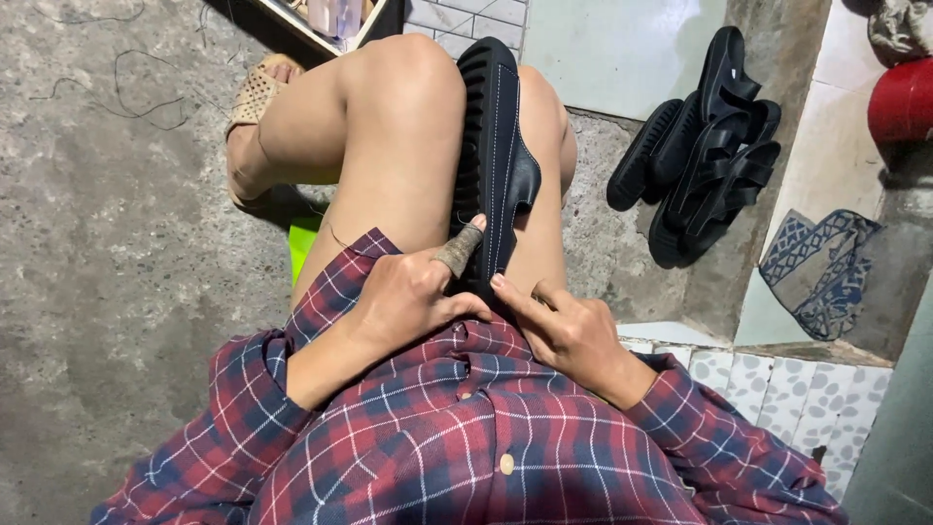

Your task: Hand-stitching the sole of a black sandal using a needle and thread

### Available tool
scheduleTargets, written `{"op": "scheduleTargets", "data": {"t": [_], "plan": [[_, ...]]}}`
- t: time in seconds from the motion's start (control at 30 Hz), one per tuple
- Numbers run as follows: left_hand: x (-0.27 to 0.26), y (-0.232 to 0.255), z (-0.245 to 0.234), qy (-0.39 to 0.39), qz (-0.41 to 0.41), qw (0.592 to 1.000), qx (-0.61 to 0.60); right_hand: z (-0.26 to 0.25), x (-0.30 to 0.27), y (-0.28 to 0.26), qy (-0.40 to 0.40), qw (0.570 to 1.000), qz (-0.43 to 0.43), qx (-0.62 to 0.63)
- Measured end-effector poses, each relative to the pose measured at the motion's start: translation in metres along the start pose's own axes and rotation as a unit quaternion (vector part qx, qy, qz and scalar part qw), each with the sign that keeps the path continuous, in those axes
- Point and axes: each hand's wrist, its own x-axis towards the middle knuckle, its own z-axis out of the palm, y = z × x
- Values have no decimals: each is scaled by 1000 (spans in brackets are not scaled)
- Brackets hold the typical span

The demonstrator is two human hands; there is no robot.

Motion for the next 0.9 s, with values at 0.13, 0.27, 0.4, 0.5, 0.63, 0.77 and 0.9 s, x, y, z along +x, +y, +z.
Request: {"op": "scheduleTargets", "data": {"t": [0.13,0.27,0.4,0.5,0.63,0.77,0.9], "plan": [[2,1,-7,-5,-9,1000,-20,2,2,2,8,1000,-5,9],[2,-2,-10,-29,-33,998,-38,1,9,-2,15,999,-2,34],[3,-2,-9,-23,-34,999,-34,-1,15,-7,28,999,2,46],[3,-5,-7,-28,-39,998,-37,-3,21,-11,40,998,-3,41],[4,-5,-8,-23,-29,999,-21,-10,29,-16,52,998,-10,46],[3,-2,-7,-15,-18,1000,5,-11,24,-9,26,993,5,116],[2,16,-22,-14,10,1000,11,-19,22,-6,-13,977,17,213]]}}
